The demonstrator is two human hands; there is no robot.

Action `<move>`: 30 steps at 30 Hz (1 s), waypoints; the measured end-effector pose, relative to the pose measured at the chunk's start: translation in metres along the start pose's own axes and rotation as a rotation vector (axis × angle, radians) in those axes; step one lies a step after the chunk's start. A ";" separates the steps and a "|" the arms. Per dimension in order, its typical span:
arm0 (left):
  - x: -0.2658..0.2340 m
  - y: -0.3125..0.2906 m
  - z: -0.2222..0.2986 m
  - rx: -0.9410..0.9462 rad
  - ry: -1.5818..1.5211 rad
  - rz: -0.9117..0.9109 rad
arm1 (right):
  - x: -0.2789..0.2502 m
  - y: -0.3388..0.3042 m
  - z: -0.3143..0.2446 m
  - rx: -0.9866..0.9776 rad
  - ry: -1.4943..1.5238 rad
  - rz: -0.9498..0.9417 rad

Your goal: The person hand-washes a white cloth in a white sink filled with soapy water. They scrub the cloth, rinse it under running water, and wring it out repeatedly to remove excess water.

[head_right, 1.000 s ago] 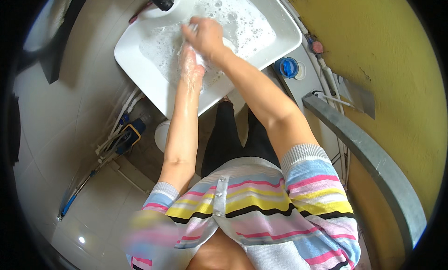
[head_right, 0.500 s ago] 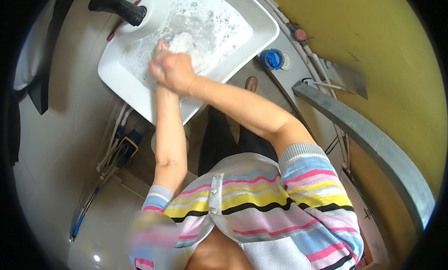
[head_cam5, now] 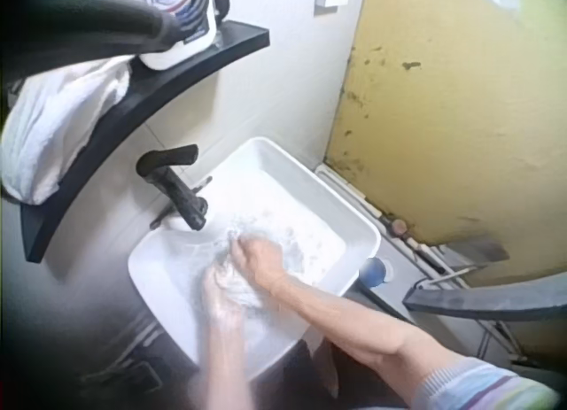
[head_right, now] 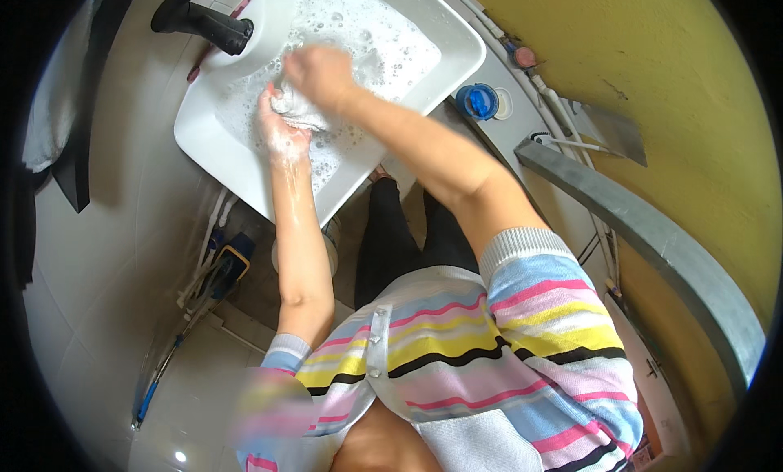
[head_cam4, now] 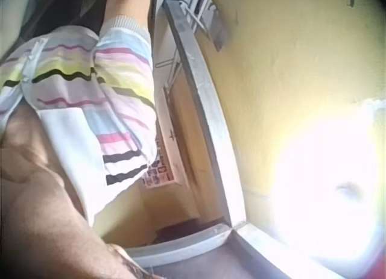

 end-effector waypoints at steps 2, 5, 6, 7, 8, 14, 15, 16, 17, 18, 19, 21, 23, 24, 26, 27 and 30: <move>0.021 -0.021 0.023 0.056 -0.083 -0.104 | -0.030 0.015 0.009 -0.001 0.108 0.066; 0.013 -0.024 0.049 0.164 -0.227 -0.022 | -0.057 -0.020 -0.004 -0.063 0.435 -0.007; 0.011 -0.024 0.055 0.189 -0.289 0.023 | -0.059 -0.038 -0.010 -0.058 0.553 -0.075; 0.000 -0.017 0.056 0.216 -0.264 0.039 | -0.052 -0.054 -0.008 0.153 0.648 -0.179; -0.006 -0.013 0.054 0.207 -0.262 0.032 | -0.047 -0.055 0.002 0.276 0.619 -0.171; 0.007 -0.034 0.054 0.153 -0.224 0.035 | 0.002 -0.045 0.033 0.679 0.805 -0.176; 0.009 -0.036 0.054 0.134 -0.227 0.026 | 0.011 -0.048 0.034 0.723 0.812 -0.235; -0.001 -0.027 0.054 0.135 -0.238 -0.003 | 0.018 -0.051 0.031 0.749 0.899 -0.298; -0.012 -0.017 0.054 0.135 -0.252 -0.033 | 0.021 -0.055 0.028 0.774 0.983 -0.360; -0.017 -0.004 0.053 0.093 -0.323 -0.256 | 0.023 -0.058 0.025 0.800 1.064 -0.424; -0.029 0.008 0.052 0.054 -0.391 -0.476 | 0.020 -0.058 0.025 0.767 0.980 -0.433; -0.035 0.009 0.053 0.040 -0.382 -0.488 | 0.013 -0.057 0.026 0.705 0.811 -0.443; -0.038 0.006 0.056 0.083 -0.278 -0.199 | 0.003 -0.039 0.036 0.568 0.763 -0.220; -0.044 0.008 0.056 0.098 -0.246 -0.112 | -0.003 -0.032 0.038 0.499 0.736 -0.110; -0.061 0.020 0.055 0.121 -0.267 -0.160 | 0.001 -0.025 0.027 0.474 0.739 -0.247; -0.065 0.023 0.054 0.126 -0.273 -0.177 | 0.003 -0.023 0.024 0.453 0.684 -0.355; -0.058 0.015 0.059 0.121 -0.260 -0.216 | -0.005 -0.022 0.022 0.349 0.538 -0.345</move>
Point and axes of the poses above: each hand's wrist, its own y-axis towards the middle knuckle, its own x-axis out of the palm, z = x × y, the point moved 7 cm from there along y, towards the middle knuckle, and after that the axes turned 5 degrees about z, right-handed, at the moved point
